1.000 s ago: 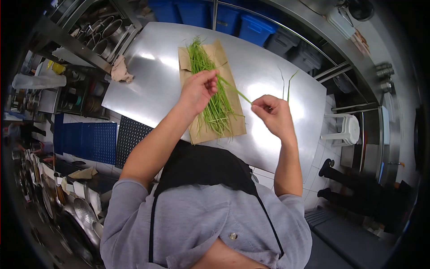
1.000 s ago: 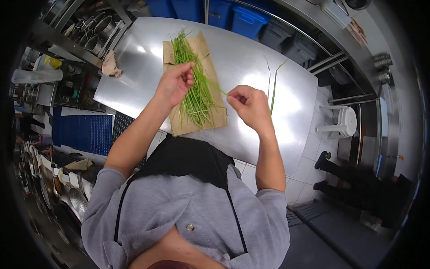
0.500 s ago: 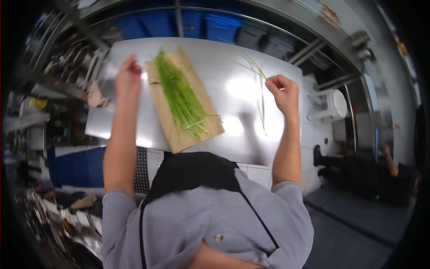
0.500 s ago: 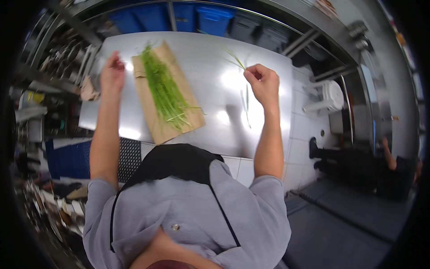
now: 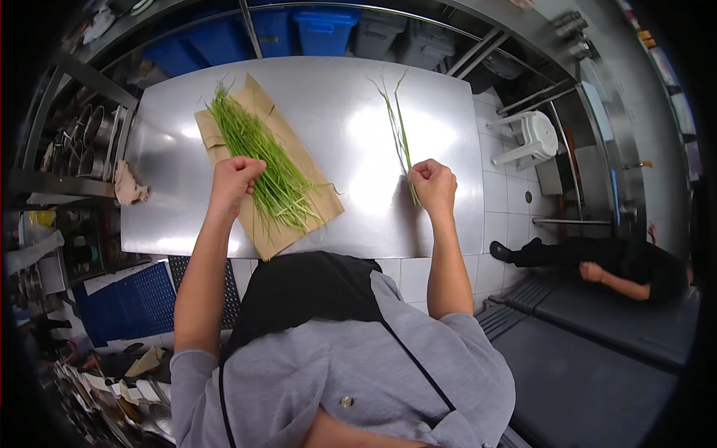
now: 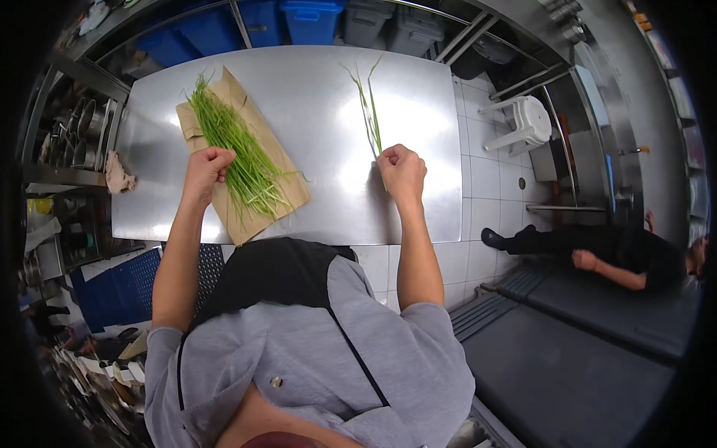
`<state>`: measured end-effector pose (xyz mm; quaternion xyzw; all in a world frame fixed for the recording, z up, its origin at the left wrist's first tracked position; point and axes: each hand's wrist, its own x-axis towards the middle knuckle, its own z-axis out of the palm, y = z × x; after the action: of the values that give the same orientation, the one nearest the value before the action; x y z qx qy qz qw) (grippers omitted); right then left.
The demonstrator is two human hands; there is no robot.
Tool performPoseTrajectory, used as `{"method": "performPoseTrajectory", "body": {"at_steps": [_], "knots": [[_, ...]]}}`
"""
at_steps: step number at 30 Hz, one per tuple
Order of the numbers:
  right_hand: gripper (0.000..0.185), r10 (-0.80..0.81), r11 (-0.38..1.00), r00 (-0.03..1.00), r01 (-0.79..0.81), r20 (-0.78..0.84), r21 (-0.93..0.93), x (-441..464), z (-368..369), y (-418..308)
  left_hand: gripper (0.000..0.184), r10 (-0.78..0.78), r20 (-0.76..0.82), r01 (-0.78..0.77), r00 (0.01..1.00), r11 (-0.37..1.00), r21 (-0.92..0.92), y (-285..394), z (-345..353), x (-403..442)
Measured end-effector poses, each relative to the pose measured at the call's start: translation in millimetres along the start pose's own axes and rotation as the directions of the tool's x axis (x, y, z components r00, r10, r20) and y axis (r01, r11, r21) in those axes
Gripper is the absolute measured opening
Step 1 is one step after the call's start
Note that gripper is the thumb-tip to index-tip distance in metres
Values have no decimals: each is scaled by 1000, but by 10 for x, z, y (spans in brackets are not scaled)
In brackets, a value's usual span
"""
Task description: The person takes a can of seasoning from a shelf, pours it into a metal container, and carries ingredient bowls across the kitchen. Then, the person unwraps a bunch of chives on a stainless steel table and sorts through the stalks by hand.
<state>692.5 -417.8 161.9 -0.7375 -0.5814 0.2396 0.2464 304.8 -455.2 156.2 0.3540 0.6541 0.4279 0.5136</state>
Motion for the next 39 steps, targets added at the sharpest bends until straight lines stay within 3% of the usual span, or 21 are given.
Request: {"method": "performPoseTrajectory", "body": {"at_steps": [5, 12, 18, 21, 24, 27, 31, 33, 35, 37, 39], "knots": [[16, 36, 999, 999, -36, 17, 3, -31, -18, -85, 16, 18, 1, -18, 1000, 994, 104, 0, 106, -81], [12, -105, 981, 994, 108, 30, -163, 9, -8, -94, 17, 73, -33, -66, 997, 982, 176, -169, 210, -51], [13, -172, 966, 985, 175, 30, -189, 52, 27, -84, 21, -27, -64, 38, 998, 985, 171, -157, 258, -78], [15, -211, 970, 977, 211, 11, -122, 48, 54, -275, 28, 151, -25, -134, 988, 933, 334, -214, 212, -67], [18, -214, 977, 975, 215, 55, -7, 65, 165, -509, 36, 215, -94, -141, 972, 855, 500, -26, 240, -188], [15, -348, 937, 937, 348, 31, -18, 194, 268, -654, 36, 215, -105, -139, 971, 865, 483, -68, 214, -170], [17, -402, 912, 915, 402, -11, 80, 366, 310, -759, 19, 324, -105, -281, 940, 912, 298, -285, 138, -143], [17, -324, 936, 937, 298, 130, 187, 235, 282, -981, 15, 420, -141, -385, 897, 896, 221, -338, 88, -273], [15, -382, 915, 886, 322, 262, 243, 60, 400, -1127, 26, 390, -136, -320, 911, 874, 365, -343, 7, -383], [14, -550, 833, 770, 476, 324, 283, -148, 657, -1210, 28, 401, -144, -313, 905, 855, 414, -348, 15, -438], [14, -601, 799, 679, 507, 421, 324, -374, 865, -1388, 30, 371, -160, -285, 915, 874, 394, -393, 12, -460]]}}
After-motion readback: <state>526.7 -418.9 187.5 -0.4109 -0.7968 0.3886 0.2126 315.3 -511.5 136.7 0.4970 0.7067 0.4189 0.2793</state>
